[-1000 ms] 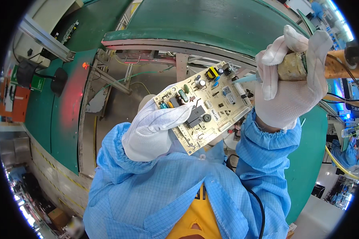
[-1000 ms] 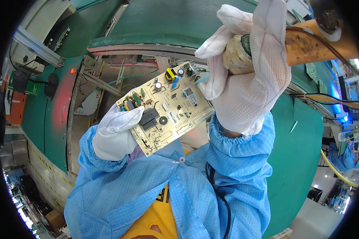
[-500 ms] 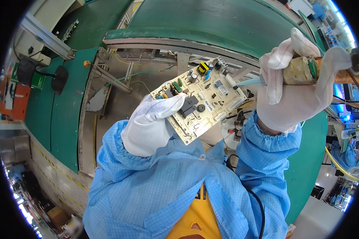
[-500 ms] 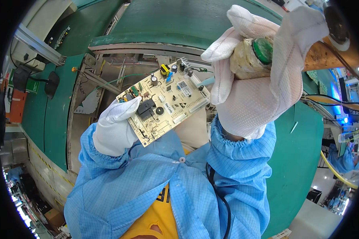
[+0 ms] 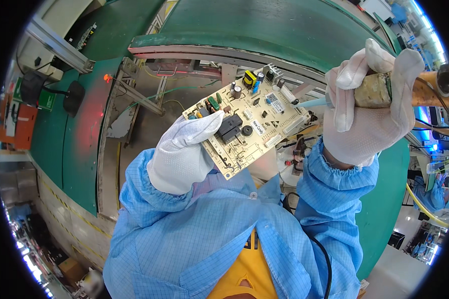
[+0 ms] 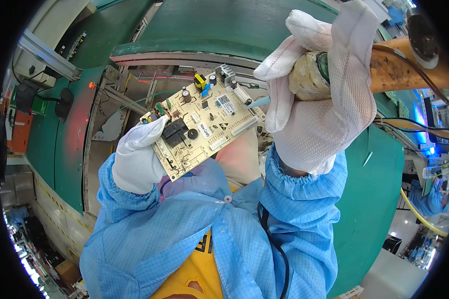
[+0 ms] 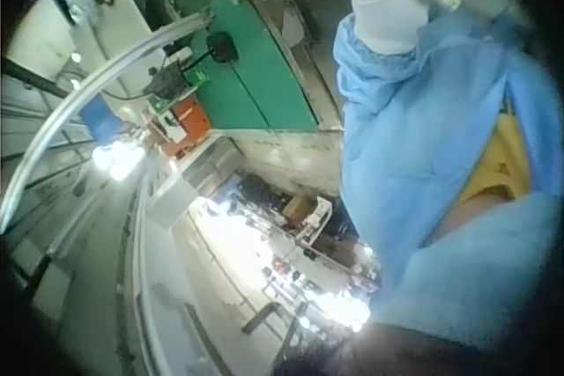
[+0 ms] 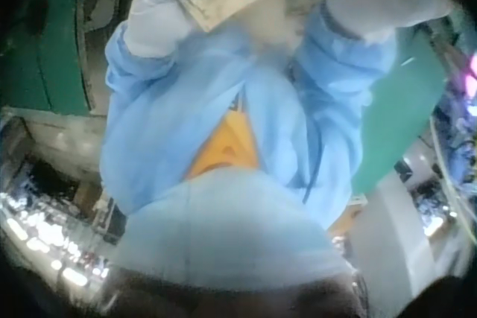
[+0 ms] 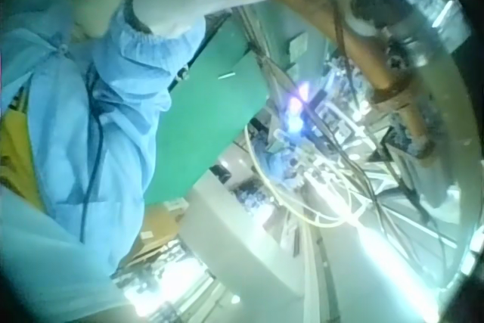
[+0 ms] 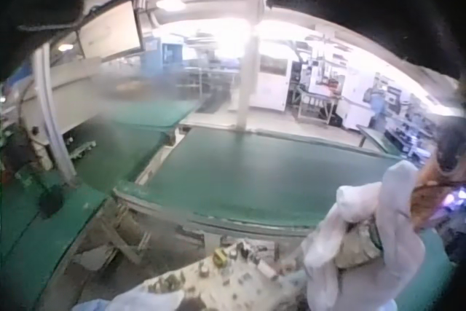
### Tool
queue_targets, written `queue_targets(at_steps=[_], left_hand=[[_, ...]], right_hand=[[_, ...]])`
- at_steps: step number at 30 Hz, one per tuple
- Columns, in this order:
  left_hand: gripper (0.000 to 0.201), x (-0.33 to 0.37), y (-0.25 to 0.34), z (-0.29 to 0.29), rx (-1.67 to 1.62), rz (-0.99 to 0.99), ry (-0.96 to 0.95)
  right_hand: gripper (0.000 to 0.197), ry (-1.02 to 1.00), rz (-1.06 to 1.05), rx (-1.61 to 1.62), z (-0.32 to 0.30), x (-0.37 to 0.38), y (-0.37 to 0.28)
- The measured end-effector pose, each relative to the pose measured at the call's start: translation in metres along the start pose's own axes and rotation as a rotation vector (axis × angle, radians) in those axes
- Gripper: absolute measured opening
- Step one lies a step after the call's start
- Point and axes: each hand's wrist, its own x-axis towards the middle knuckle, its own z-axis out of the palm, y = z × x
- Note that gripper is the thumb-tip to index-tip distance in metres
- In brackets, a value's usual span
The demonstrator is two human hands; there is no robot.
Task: Assembling electronic components by using a manual dispenser on printed circuit boards.
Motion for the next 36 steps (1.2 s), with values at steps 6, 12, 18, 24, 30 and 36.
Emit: queue_targets(at_steps=[6,12,18,24,30,36], left_hand=[[0.032,0.009,-0.002,-0.01,0.018,-0.036,0.002],[0.035,0.011,0.011,-0.003,-0.037,-0.02,-0.049],[0.042,0.032,0.043,-0.013,-0.057,0.15,-0.198],[0.047,0.085,0.147,-0.079,0.177,0.657,-0.001],[0.047,0.125,0.267,-0.11,0.64,1.224,0.167],[0.051,0.139,0.345,-0.164,1.313,1.053,1.133]], right_hand=[[0.054,-0.057,-0.025,-0.174,-0.012,0.003,-0.007],[0.039,-0.011,-0.173,-0.85,-0.018,0.007,0.005],[0.033,0.042,-0.394,-0.899,-0.045,-0.001,0.011],[0.068,-0.043,0.13,0.114,-0.112,0.005,0.005],[0.038,0.135,-0.274,-0.264,-0.114,0.009,0.012],[0.027,0.206,-0.204,-0.834,-0.085,0.014,0.002]])
